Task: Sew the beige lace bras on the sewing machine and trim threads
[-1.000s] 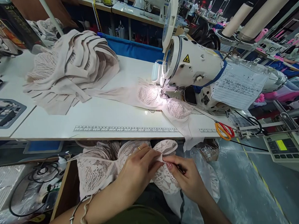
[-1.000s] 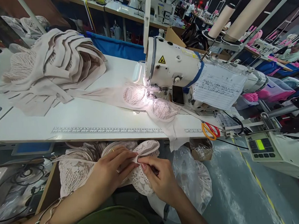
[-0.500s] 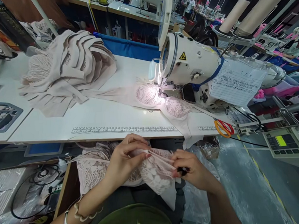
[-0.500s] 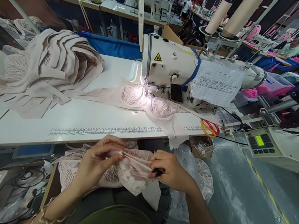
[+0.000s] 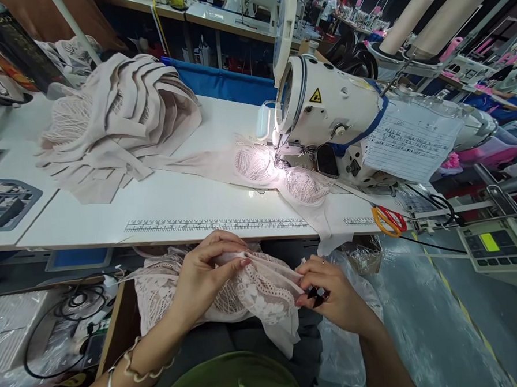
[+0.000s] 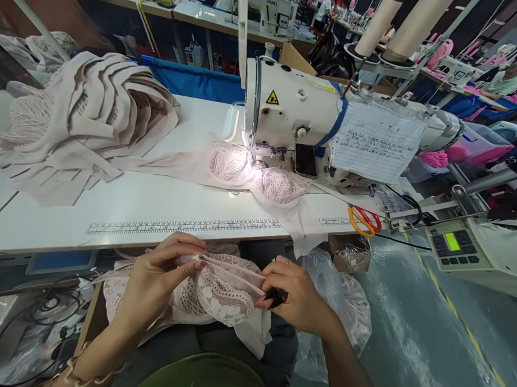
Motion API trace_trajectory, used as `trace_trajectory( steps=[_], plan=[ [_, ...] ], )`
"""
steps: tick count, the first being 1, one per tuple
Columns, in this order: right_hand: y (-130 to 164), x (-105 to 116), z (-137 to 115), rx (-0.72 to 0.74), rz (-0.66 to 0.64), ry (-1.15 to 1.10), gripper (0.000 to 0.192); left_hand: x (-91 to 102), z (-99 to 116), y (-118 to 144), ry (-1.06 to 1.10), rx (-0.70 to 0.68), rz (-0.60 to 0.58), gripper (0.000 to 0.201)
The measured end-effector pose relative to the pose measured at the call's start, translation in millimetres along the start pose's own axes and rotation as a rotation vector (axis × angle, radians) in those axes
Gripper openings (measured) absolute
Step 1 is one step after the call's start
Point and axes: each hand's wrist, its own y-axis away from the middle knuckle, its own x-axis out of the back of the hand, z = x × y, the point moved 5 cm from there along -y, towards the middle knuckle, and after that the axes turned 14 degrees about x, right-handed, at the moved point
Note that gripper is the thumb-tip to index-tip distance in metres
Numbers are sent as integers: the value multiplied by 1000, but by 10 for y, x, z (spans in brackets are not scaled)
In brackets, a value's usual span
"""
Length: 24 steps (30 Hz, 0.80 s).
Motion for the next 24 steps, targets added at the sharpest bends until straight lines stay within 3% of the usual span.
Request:
trace_trajectory(
  steps=[2, 7, 10, 16, 24],
  plan=[
    [12, 58, 14, -23, 11, -46, 30, 28, -7, 0, -11, 7, 17, 3],
    [83, 261, 66, -65, 190, -171, 20, 67, -103, 20, 3, 122, 43, 14],
    [100, 277, 89, -116, 279, -88, 17, 70, -149, 30, -20, 120, 104, 17],
    [85, 213, 41, -109, 436, 203, 24, 48, -171, 43, -37, -45, 193, 9],
    [97, 189, 123, -186, 478, 298, 8, 58, -257, 39, -51, -31, 243, 9]
  ],
)
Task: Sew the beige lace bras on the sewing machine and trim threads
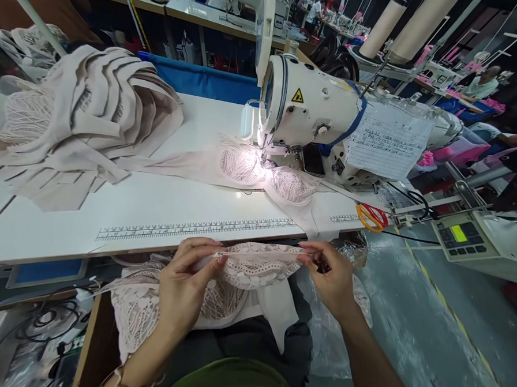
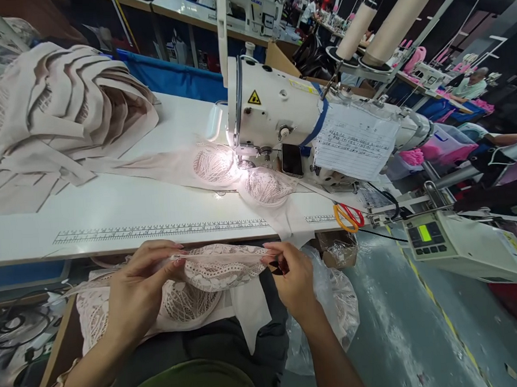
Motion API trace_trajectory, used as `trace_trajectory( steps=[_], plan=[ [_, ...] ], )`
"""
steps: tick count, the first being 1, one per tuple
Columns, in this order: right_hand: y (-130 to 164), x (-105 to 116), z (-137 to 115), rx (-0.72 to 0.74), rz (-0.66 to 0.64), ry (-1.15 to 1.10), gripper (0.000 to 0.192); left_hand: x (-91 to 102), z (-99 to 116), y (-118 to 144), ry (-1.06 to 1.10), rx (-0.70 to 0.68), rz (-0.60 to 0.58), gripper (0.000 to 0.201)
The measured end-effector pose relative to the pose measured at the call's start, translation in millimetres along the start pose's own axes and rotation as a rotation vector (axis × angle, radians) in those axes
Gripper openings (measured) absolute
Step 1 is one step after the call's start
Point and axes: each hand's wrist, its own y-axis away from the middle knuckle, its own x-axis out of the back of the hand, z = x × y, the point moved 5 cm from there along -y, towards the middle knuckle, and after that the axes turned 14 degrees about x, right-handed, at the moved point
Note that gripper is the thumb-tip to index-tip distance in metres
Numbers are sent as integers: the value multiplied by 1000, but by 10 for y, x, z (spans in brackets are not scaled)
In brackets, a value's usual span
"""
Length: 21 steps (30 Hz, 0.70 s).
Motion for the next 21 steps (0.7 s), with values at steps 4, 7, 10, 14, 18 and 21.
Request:
trace_trajectory(
  steps=[4, 7, 10, 14, 18, 21],
  plan=[
    [-118, 40, -39, -12, -60, -87, 12, -32, -51, 4, 26, 26, -3, 7],
    [-205, 110, -32, -28, -133, -220, 16, -63, -85, 31, 79, 45, -25, 7],
    [-270, 208, 15, -36, -208, -359, 20, -48, -65, 45, 144, 78, -78, 9],
    [-356, 286, -75, -8, -302, -490, 24, -85, 164, 62, 19, 67, -382, 8],
    [-394, 103, -373, 22, -493, -396, 13, -342, 454, 178, -218, -110, -719, 34],
    [-377, -57, -531, 67, -537, -301, 11, -572, 566, 250, -209, -259, -739, 7]
  ],
)
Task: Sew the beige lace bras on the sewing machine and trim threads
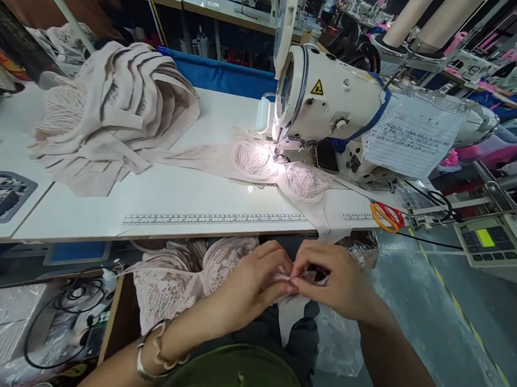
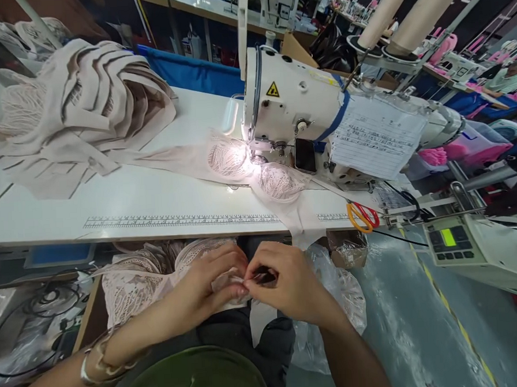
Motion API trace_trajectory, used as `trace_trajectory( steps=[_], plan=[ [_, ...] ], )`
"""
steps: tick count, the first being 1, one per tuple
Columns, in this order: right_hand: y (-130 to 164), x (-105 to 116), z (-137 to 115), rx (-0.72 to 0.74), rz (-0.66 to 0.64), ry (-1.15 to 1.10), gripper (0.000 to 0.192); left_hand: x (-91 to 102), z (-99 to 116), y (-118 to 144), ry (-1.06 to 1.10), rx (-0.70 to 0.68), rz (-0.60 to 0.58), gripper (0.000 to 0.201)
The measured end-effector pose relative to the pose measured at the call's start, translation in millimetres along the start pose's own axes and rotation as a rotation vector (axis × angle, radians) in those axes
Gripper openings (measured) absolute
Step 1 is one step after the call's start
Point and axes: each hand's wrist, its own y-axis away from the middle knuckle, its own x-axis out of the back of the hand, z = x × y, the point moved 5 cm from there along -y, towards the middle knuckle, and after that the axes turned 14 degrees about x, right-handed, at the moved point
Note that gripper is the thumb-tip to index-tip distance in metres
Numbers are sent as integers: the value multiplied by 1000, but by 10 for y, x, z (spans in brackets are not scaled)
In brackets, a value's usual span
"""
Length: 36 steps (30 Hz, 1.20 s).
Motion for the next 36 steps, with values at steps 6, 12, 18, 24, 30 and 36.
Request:
trace_trajectory(
  steps=[6, 12, 18, 24, 30, 36],
  plan=[
    [115, 70, 78, 79, 186, 75, 12, -45, -35, -129, 133, -24, 53, 22],
    [190, 173, 253, 19, 210, 87, 29, 9, -83, -145, 206, 32, 37, 23],
    [146, 117, 321, 5, 33, -55, 22, 10, -86, -156, 261, 59, 51, 19],
    [101, 275, 249, 47, 221, -96, 14, -54, -119, -127, 437, 187, -11, 22],
    [22, 246, 259, -39, 134, -305, 21, -118, -152, -112, 562, 265, -53, 28],
    [5, 274, 329, -116, 134, -480, 23, -109, -117, -114, 568, 263, -70, 30]
  ],
)
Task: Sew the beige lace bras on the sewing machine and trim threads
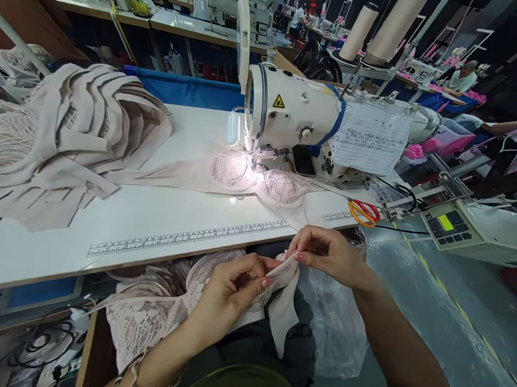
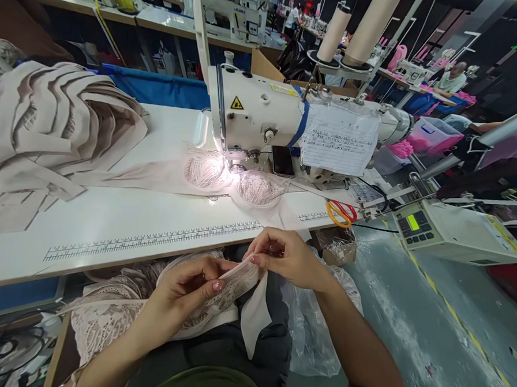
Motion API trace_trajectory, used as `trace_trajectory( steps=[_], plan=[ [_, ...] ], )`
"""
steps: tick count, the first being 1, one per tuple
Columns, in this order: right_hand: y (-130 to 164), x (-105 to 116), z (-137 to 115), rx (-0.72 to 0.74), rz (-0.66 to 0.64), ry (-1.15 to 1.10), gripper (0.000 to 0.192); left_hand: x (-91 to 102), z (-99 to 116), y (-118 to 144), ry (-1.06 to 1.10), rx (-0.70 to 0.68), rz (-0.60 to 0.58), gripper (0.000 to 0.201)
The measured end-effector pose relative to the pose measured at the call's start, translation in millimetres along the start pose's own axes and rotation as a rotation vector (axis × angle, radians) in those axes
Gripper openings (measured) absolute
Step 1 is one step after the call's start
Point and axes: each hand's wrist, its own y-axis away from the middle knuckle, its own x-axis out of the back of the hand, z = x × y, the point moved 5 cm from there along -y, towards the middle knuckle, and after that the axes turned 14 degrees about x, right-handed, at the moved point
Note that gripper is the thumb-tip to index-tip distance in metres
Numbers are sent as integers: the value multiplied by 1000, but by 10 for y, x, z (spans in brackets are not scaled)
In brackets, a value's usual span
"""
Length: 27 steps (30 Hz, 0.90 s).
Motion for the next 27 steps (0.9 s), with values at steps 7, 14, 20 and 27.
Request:
trace_trajectory(
  steps=[7, 14, 20, 27],
  plan=[
    [24, 9, 50, -69, 42, 4, 26, 8, -31, -14, 49, 32, 3, 32],
    [34, 5, -19, 32, 91, 18, 22, 1, -10, -42, 72, 59, 20, 33],
    [56, 14, -154, 40, 167, 92, 21, -37, 122, -89, 28, 51, -22, 32],
    [103, -76, -301, 50, 237, 286, 18, -171, 349, -187, -502, -86, 157, 18]
  ],
)
